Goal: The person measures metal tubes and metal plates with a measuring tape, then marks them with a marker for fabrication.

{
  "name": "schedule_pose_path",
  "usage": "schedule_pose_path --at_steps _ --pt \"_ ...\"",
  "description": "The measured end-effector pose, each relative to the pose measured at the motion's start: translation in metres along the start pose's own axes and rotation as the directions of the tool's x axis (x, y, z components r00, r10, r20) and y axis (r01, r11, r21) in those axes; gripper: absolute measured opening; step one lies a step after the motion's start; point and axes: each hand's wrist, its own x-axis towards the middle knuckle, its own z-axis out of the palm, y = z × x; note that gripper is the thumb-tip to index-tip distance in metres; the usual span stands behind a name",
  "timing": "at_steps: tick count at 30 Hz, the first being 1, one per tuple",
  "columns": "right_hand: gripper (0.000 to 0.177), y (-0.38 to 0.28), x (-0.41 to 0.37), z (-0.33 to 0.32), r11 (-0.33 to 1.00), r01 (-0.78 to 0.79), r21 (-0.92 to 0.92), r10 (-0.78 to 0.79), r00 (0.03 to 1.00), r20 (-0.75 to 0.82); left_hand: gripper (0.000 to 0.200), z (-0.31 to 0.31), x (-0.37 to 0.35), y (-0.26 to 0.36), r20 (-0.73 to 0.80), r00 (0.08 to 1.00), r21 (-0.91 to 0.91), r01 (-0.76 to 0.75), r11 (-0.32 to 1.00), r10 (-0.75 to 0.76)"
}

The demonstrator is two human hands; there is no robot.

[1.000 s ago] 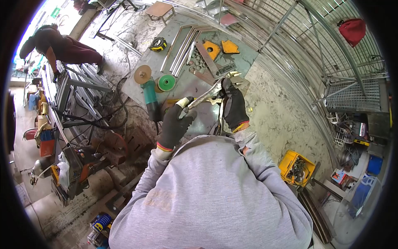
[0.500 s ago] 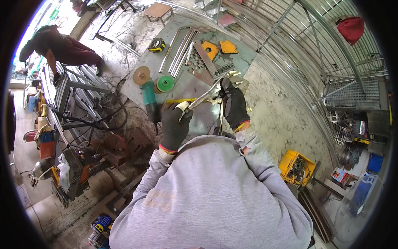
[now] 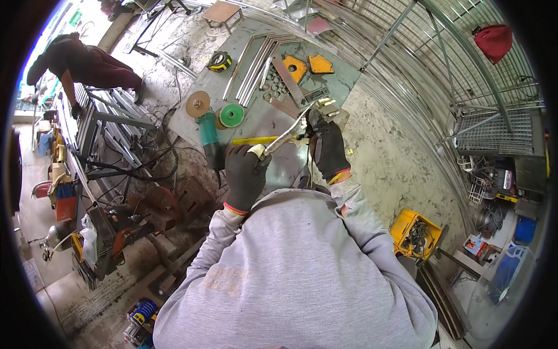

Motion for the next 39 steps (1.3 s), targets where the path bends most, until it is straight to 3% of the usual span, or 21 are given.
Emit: schedule_pose_path --at_steps 4,5,6,7,14,16,17,18,19,20,21,22,24,25,27,28,30,32,36,37,39 --pt "0.035 -0.006 -0.004 0.017 0.994 0.088 -0.068 -0.093 0.992 -0.088 0.036 -0.011 0.006 -0.005 -0.077 0.995 -0.045 -0.06 0.997 0.057" --pt "0.035 -0.01 -0.006 0.02 0.994 0.088 -0.067 -0.093 0.992 -0.085 0.041 -0.011 0.002 -0.009 0.17 0.954 -0.516 0.301 0.802 -0.249" --pt "0.037 -0.015 -0.009 0.023 0.985 0.095 -0.147 -0.108 0.991 -0.082 0.046 -0.012 -0.001 -0.01 0.509 0.783 -0.731 0.612 0.302 -0.356" --pt "0.039 -0.018 -0.009 0.023 0.968 0.102 -0.228 -0.124 0.989 -0.081 0.056 -0.011 -0.002 -0.006 0.625 0.758 -0.781 0.611 -0.132 -0.188" --pt "0.047 0.001 -0.001 0.011 0.985 0.1 -0.141 -0.112 0.991 -0.077 0.035 -0.001 -0.005 -0.006 0.452 0.854 -0.79 0.518 0.329 -0.259" --pt "0.044 -0.001 0.0 0.008 0.992 0.046 -0.115 -0.055 0.996 -0.077 0.03 -0.015 0.006 -0.001 0.156 0.982 -0.347 0.156 0.925 -0.107" --pt "0.042 -0.006 -0.001 0.011 0.996 -0.007 -0.087 0.0 0.997 -0.079 0.03 -0.022 0.011 0.003 0.069 0.996 0.014 -0.056 0.998 0.055" --pt "0.042 -0.01 -0.005 0.015 0.996 -0.007 -0.087 0.0 0.997 -0.079 0.03 -0.027 0.011 0.006 0.069 0.996 0.015 -0.056 0.998 0.055" --pt "0.041 -0.022 -0.012 0.029 0.997 0.073 -0.009 -0.073 0.996 -0.05 0.035 -0.032 0.011 0.009 0.217 0.968 -0.457 0.212 0.864 -0.123" --pt "0.042 -0.028 -0.015 0.037 0.986 0.149 0.073 -0.148 0.989 -0.023 0.042 -0.036 0.01 0.009 0.42 0.886 -0.756 0.461 0.464 -0.197" --pt "0.037 -0.03 -0.009 0.016 0.981 0.148 -0.129 -0.11 0.958 0.265 0.062 -0.019 0.022 -0.021 0.699 0.709 -0.7 0.705 0.114 -0.091" --pt "0.037 -0.038 -0.013 0.027 0.981 0.147 -0.127 -0.109 0.958 0.265 0.062 -0.017 0.018 -0.028 0.7 0.708 -0.699 0.706 0.115 -0.093" --pt "0.037 -0.063 -0.024 0.063 0.955 0.074 -0.287 0.03 0.939 0.342 0.07 -0.013 0.017 -0.031 0.613 0.786 -0.693 0.489 0.53 0.076" --pt "0.037 -0.064 -0.023 0.069 0.955 0.078 -0.288 0.024 0.942 0.334 0.073 -0.026 0.024 -0.009 0.668 0.722 -0.742 0.629 0.23 0.179" --pt "0.033 -0.068 -0.017 0.078 0.747 0.483 -0.456 -0.274 0.85 0.451 0.072 -0.029 0.032 0.001 0.691 0.673 -0.718 0.68 0.146 0.264" --pt "0.033 -0.076 -0.015 0.081 0.746 0.484 -0.458 -0.275 0.85 0.449 0.071 -0.029 0.034 0.002 0.701 0.628 -0.682 0.728 0.062 0.339" --pt "0.034 -0.094 -0.009 0.088 0.333 0.743 -0.581 -0.364 0.67 0.647 0.068 -0.022 0.03 -0.002 0.715 0.616 -0.654 0.757 0.003 0.331" --pt "0.035 -0.1 -0.008 0.088 0.35 0.738 -0.576 -0.332 0.673 0.661 0.061 -0.031 0.031 0.013 0.751 0.659 -0.625 0.683 0.377 0.051" --pt "0.039 -0.092 0.002 0.073 0.58 0.609 -0.541 -0.371 0.789 0.491 0.053 -0.016 0.02 0.021 0.593 0.797 -0.683 0.573 0.453 -0.113" --pt "0.042 -0.075 0.015 0.062 0.664 0.683 -0.303 -0.552 0.722 0.417 0.05 -0.029 0.024 0.036 0.533 0.838 -0.754 0.533 0.385 -0.116" --pt "0.04 -0.07 0.012 0.045 0.815 0.465 -0.346 -0.338 0.866 0.37 0.046 -0.037 0.019 0.037 0.536 0.814 -0.74 0.581 0.339 -0.224"
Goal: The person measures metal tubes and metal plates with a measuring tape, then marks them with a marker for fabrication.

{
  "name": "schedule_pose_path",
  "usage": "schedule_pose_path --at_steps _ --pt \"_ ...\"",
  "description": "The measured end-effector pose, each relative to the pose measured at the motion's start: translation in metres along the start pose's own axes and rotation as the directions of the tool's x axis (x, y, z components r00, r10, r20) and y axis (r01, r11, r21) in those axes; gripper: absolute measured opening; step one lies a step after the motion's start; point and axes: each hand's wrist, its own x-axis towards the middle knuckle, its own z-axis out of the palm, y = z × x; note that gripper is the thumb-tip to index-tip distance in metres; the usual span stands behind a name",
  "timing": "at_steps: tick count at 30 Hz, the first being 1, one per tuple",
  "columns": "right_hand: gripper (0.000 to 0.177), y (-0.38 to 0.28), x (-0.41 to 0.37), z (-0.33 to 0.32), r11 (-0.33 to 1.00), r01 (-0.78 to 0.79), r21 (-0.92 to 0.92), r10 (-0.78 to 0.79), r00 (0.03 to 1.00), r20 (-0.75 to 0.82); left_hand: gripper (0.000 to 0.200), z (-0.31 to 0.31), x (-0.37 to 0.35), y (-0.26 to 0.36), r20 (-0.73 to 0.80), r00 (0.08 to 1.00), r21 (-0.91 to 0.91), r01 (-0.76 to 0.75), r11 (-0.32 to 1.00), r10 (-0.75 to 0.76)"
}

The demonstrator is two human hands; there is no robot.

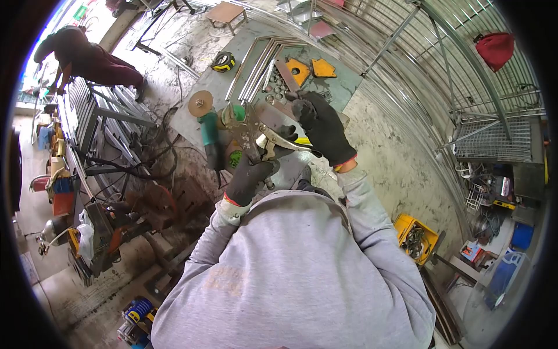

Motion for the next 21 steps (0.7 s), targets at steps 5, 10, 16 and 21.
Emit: schedule_pose_path --at_steps 5,10,16,21 --pt "0.048 0.043 -0.024 0.028 0.686 -0.368 0.628 0.5 0.865 -0.039 0.053 -0.014 0.001 -0.052 -0.049 0.847 0.198 -0.512 0.836 0.53" --pt "0.047 0.027 -0.033 0.06 0.965 -0.206 0.16 0.256 0.869 -0.423 0.042 0.003 0.007 -0.037 -0.042 0.921 0.071 -0.385 0.92 0.388" --pt "0.042 0.015 -0.018 0.05 0.555 -0.415 0.721 0.65 0.757 -0.065 0.047 0.021 0.013 -0.005 -0.079 0.96 -0.547 -0.266 0.794 0.267" --pt "0.04 0.049 0.013 -0.015 0.148 -0.422 0.895 0.321 0.876 0.36 0.062 -0.011 0.002 -0.015 -0.037 0.971 -0.377 -0.232 0.897 0.236"
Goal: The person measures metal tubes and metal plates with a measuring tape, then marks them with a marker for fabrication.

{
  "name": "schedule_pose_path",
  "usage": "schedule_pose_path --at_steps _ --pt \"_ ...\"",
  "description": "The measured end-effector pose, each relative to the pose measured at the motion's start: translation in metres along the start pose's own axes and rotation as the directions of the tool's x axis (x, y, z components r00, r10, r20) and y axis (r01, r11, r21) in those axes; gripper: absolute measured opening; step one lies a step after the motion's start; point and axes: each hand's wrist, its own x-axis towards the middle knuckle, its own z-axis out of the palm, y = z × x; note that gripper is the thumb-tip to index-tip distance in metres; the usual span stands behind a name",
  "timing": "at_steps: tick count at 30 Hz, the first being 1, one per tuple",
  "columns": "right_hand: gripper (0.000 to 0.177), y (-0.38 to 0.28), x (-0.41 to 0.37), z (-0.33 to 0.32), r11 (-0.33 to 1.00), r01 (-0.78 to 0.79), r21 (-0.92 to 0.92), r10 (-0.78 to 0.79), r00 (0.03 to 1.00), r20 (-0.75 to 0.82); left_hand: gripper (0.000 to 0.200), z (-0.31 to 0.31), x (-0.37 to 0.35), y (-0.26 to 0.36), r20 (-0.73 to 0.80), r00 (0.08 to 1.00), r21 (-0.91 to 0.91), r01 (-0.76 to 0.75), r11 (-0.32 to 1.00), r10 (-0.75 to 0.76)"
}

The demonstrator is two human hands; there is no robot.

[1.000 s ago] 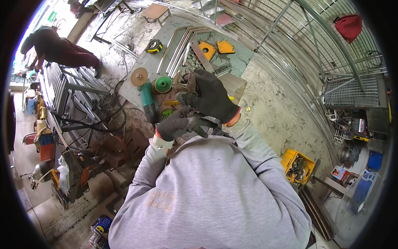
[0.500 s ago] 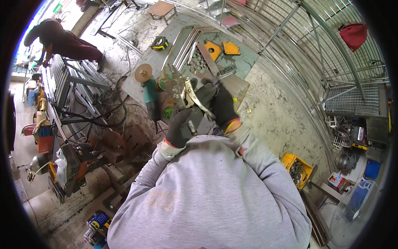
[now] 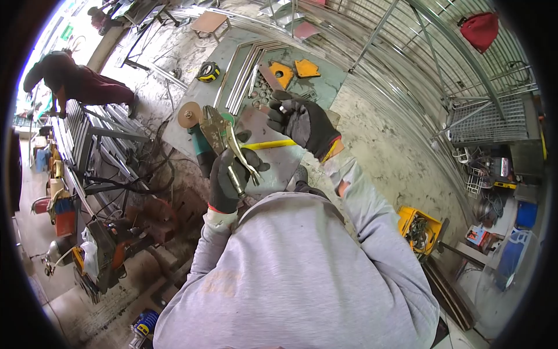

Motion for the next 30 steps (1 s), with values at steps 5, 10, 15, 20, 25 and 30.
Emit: schedule_pose_path --at_steps 5,10,15,20,25,30 --pt "0.046 -0.013 0.003 0.063 0.923 -0.006 -0.384 0.035 0.997 0.068 0.069 0.005 -0.007 0.006 0.117 0.99 0.147 0.065 0.987 -0.083" --pt "0.045 0.002 0.004 0.092 0.79 0.084 -0.607 -0.095 0.995 0.014 0.057 -0.005 -0.01 -0.001 0.133 0.975 0.434 -0.217 0.875 0.176" --pt "0.032 0.017 -0.003 0.048 0.819 0.056 -0.571 -0.141 0.984 -0.106 0.048 -0.059 -0.01 -0.032 0.209 0.882 0.777 -0.412 0.477 0.421" --pt "0.023 0.035 -0.04 0.015 0.692 -0.064 -0.719 -0.211 0.935 -0.286 0.058 0.009 0.003 0.014 0.075 0.973 -0.337 -0.182 0.924 0.219" --pt "0.054 0.056 -0.061 0.044 0.347 -0.057 -0.936 0.3 0.952 0.054 0.058 -0.001 0.027 0.015 0.183 0.952 -0.448 -0.143 0.882 0.247" --pt "0.046 0.067 -0.054 0.051 0.514 -0.179 -0.839 0.274 0.961 -0.037 0.055 0.01 0.04 0.015 0.137 0.96 -0.31 -0.193 0.931 0.245"
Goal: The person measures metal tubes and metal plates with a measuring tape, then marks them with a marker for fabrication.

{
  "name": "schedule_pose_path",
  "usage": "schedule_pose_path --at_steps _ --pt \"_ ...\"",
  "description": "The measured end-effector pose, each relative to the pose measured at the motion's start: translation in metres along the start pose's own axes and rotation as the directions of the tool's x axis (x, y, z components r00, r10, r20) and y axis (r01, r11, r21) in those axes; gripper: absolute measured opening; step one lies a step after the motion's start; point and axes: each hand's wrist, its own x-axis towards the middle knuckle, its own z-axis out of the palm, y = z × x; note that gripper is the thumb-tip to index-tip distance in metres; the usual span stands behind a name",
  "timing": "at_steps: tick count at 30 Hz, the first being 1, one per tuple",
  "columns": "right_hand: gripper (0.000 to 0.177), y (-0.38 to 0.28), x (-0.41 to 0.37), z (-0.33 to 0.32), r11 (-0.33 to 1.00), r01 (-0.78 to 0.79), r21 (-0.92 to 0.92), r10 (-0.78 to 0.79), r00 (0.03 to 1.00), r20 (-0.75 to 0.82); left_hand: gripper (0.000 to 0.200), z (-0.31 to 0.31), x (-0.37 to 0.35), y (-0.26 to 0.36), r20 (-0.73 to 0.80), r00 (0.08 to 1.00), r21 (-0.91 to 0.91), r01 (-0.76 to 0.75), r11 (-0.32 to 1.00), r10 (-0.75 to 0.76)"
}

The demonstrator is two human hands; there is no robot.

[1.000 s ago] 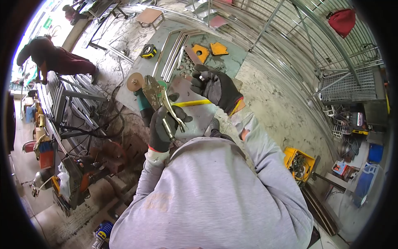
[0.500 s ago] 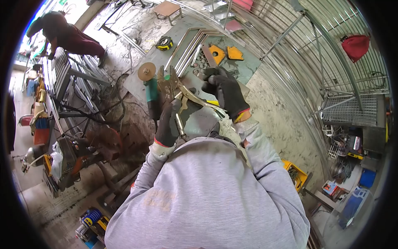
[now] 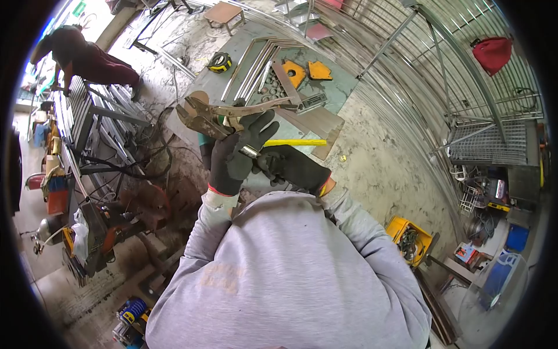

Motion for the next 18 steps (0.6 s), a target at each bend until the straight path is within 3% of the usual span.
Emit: schedule_pose_path --at_steps 1,2,3,4,6,8,9,10,11,12,14,15,16,18 --pt "0.032 0.005 0.01 0.013 0.981 0.093 0.17 -0.063 0.982 -0.176 0.055 0.001 0.001 -0.003 0.003 1.0 0.001 0.004 1.0 -0.004" --pt "0.032 0.003 0.011 0.015 0.981 0.095 0.171 -0.064 0.982 -0.178 0.057 0.003 0.002 -0.009 -0.092 0.995 0.053 -0.031 0.998 0.035" --pt "0.029 -0.001 0.008 0.015 0.815 0.16 -0.558 -0.36 0.893 -0.269 0.058 0.004 0.003 -0.012 -0.186 0.979 0.108 -0.06 0.992 0.079" --pt "0.027 -0.01 0.006 0.02 0.213 0.012 -0.977 -0.617 0.777 -0.125 0.058 0.008 0.002 -0.012 -0.185 0.98 0.107 -0.053 0.993 0.072" --pt "0.024 -0.014 0.006 0.019 0.215 -0.012 -0.976 -0.651 0.743 -0.153 0.062 0.017 0.003 -0.009 -0.261 0.954 0.153 -0.108 0.982 0.146" --pt "0.033 -0.012 0.007 0.016 0.346 0.108 -0.932 -0.621 0.771 -0.141 0.06 0.018 0.001 -0.005 -0.208 0.959 0.173 -0.159 0.972 0.194" --pt "0.033 -0.011 0.006 0.01 0.347 0.106 -0.932 -0.621 0.77 -0.144 0.06 0.018 0.0 0.001 -0.142 0.972 0.067 -0.182 0.981 0.189" --pt "0.039 -0.01 0.004 0.001 0.803 0.219 -0.554 -0.4 0.888 -0.228 0.06 0.018 -0.001 0.007 -0.073 0.979 -0.044 -0.192 0.98 0.188" --pt "0.045 -0.009 0.0 -0.006 0.985 0.169 0.02 -0.165 0.975 -0.15 0.063 0.018 -0.004 0.013 -0.009 0.984 -0.171 -0.175 0.97 0.176" --pt "0.045 -0.008 -0.005 -0.013 0.985 0.169 0.02 -0.164 0.975 -0.148 0.063 0.012 -0.011 0.017 -0.01 0.984 -0.17 -0.176 0.97 0.177" --pt "0.043 -0.005 -0.013 -0.027 0.989 0.138 0.051 -0.123 0.967 -0.223 0.065 -0.006 -0.028 0.026 -0.118 0.986 0.152 -0.101 0.983 0.119" --pt "0.041 0.006 -0.01 -0.04 0.875 0.19 0.446 -0.089 0.967 -0.237 0.067 -0.012 -0.032 0.026 -0.175 0.98 0.302 -0.042 0.952 0.098" --pt "0.041 0.003 -0.008 -0.047 0.875 0.194 0.444 -0.092 0.966 -0.242 0.067 -0.012 -0.028 0.025 -0.17 0.981 0.3 -0.041 0.953 0.095" --pt "0.036 -0.004 -0.005 -0.06 0.71 0.279 0.647 -0.155 0.958 -0.243 0.064 -0.012 -0.02 0.022 -0.039 0.986 0.109 -0.155 0.982 0.16"
